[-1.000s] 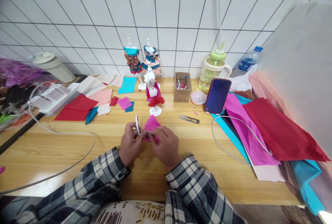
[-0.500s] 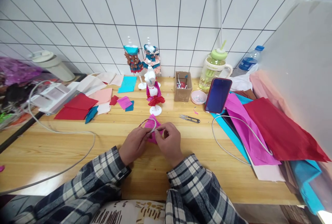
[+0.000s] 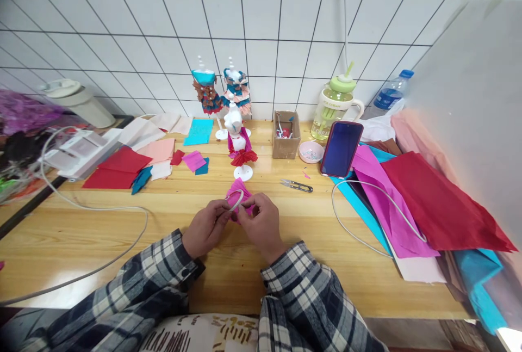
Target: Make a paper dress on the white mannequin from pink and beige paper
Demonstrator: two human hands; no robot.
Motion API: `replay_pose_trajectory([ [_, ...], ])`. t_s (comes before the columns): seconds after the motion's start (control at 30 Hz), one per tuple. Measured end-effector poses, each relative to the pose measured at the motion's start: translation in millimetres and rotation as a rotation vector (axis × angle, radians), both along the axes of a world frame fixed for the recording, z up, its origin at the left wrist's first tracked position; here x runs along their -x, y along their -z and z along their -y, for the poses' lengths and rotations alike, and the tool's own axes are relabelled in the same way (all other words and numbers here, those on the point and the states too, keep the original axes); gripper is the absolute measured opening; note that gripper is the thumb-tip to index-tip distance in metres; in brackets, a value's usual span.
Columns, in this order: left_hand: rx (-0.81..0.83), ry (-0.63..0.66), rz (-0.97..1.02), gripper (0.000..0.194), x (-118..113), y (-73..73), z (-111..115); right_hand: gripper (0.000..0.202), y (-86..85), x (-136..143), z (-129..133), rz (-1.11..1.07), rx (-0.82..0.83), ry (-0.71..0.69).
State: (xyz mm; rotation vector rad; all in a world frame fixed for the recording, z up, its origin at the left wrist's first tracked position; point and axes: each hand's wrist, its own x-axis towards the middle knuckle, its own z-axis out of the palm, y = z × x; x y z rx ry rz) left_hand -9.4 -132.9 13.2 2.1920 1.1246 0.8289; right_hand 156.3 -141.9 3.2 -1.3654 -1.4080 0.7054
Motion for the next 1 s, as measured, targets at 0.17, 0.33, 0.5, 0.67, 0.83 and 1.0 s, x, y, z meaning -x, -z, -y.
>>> replay_pose_trajectory([
  [0.17, -0.257, 0.243, -0.15, 0.026, 7.0, -2.5, -7.8, 0.005, 0.8, -2.9, 1.8, 0.064, -0.081, -0.013],
  [0.33, -0.06, 0.14, -0.001, 0.027, 6.0, -3.6, -5.0, 0.007, -2.2, -4.9, 5.8, 0.273, -0.296, -0.029],
  [0.5, 0.01, 0.023, 0.022, 0.028, 2.7, 2.0, -4.0, 0.018, -5.1, -3.2, 10.6, 0.451, -0.412, -0.107],
  [0.67, -0.054, 0.004, -0.067, 0.026, 3.3, 5.1, -8.4, 0.022, -1.7, -2.2, 10.9, 0.463, -0.402, -0.128],
  [0.83, -0.13, -0.004, -0.147, 0.023, 3.1, 3.1, -8.2, 0.015, -0.3, -1.8, 8.7, 0.314, -0.331, -0.132],
  [1.0, -0.123, 0.108, -0.146, 0.027, 4.2, -3.1, -6.0, 0.013, -4.6, -6.9, 5.3, 0.282, -0.295, -0.168],
])
